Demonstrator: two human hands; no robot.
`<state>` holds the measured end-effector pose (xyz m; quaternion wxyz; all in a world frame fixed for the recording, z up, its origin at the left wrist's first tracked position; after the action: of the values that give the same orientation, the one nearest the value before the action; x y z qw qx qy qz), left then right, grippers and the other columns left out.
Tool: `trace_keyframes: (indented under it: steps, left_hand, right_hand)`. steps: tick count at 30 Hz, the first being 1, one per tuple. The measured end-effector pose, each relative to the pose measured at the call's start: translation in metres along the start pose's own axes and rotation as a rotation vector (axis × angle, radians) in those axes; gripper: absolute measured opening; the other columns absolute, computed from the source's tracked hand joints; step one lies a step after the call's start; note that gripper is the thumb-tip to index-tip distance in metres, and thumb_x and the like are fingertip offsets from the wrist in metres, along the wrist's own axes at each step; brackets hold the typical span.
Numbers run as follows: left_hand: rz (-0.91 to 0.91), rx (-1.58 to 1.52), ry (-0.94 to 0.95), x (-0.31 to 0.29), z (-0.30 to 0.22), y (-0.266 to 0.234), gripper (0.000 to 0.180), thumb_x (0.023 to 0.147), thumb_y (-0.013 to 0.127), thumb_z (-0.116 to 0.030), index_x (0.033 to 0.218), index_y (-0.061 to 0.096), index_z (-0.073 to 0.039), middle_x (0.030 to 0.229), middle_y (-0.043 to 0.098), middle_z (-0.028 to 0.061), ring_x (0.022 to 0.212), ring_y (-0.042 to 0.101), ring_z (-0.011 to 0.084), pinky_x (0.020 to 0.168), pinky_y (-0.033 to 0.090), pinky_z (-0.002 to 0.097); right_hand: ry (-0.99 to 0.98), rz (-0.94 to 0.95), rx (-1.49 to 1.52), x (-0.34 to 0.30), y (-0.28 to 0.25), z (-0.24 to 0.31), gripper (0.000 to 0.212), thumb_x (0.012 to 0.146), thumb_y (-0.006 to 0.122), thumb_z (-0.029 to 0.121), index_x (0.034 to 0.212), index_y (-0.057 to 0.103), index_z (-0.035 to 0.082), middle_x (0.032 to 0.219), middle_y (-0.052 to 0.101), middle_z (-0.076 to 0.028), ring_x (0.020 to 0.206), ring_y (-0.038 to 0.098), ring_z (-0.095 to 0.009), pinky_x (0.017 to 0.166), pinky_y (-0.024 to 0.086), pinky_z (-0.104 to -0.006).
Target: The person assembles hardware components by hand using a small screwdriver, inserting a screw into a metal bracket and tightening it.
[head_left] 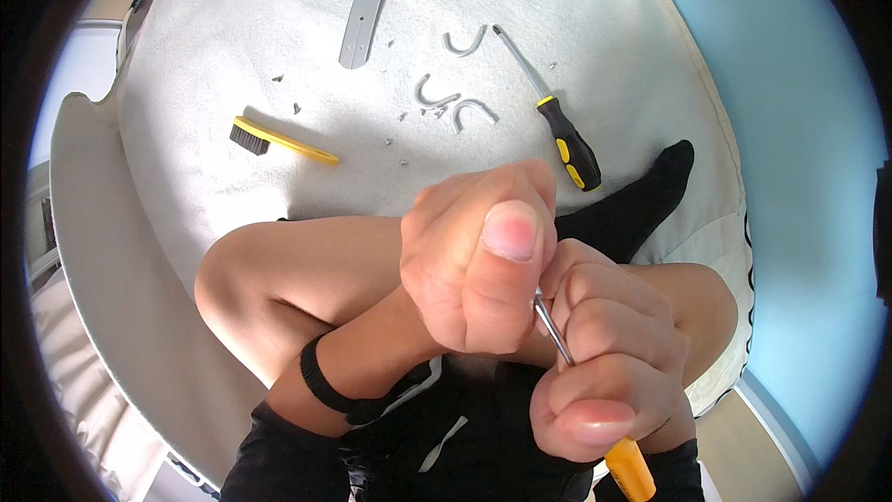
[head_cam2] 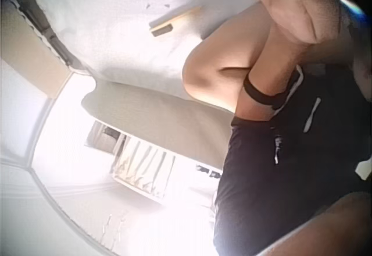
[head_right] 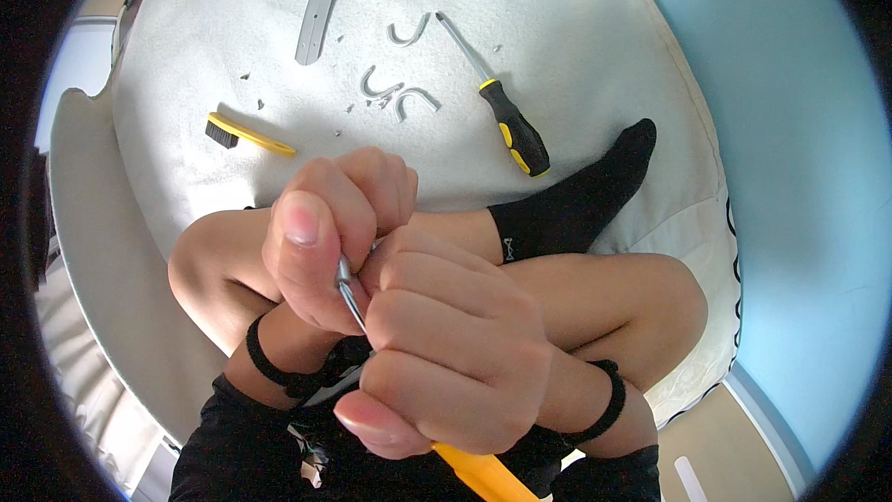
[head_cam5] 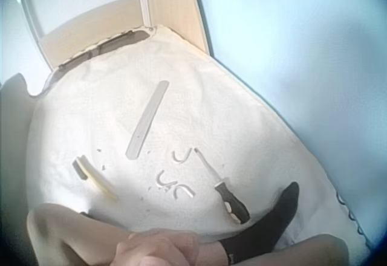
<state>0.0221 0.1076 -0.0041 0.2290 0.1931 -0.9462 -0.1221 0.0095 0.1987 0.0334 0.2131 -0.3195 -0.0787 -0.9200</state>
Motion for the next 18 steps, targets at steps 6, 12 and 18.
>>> trace_keyframes:
  steps: [6,12,18]
  left_hand:
    - [-0.019,0.040,0.024,-0.0016,0.0002,-0.0001,0.023,0.081,0.041,-0.006,0.059,0.038,-0.001,0.053,0.038,0.0067,0.039,0.036,0.0152,0.035,0.027,0.0265]
    - [-0.007,0.027,0.035,-0.0002,0.0020,-0.0007,0.021,0.081,0.042,-0.004,0.060,0.038,-0.001,0.053,0.037,0.0064,0.038,0.035,0.0147,0.035,0.026,0.0263]
    - [-0.016,0.028,0.041,-0.0004,0.0024,-0.0003,0.022,0.081,0.042,-0.004,0.060,0.037,-0.001,0.052,0.036,0.0061,0.038,0.033,0.0142,0.034,0.024,0.0264]
  right_hand:
    - [-0.053,0.086,-0.070,0.0004,-0.0013,-0.0009,0.040,0.089,0.049,0.023,0.055,0.038,0.007,0.052,0.028,0.000,0.042,0.030,-0.013,0.041,0.031,-0.0255]
    - [-0.076,0.101,-0.082,0.0004,-0.0011,-0.0017,0.039,0.088,0.052,0.023,0.055,0.039,0.007,0.053,0.029,0.000,0.042,0.030,-0.013,0.041,0.031,-0.0258]
    - [-0.068,0.144,-0.080,0.0018,-0.0038,-0.0012,0.039,0.088,0.053,0.022,0.055,0.038,0.006,0.053,0.030,0.000,0.043,0.031,-0.014,0.042,0.032,-0.0268]
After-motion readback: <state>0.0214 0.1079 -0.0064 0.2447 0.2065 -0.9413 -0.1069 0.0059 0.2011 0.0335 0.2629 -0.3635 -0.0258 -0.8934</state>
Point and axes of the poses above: each hand's wrist, its own x-axis towards the middle knuckle, its own y-axis out of the palm, z = x × y, the point moved 1 cm from there along x, towards the middle knuckle
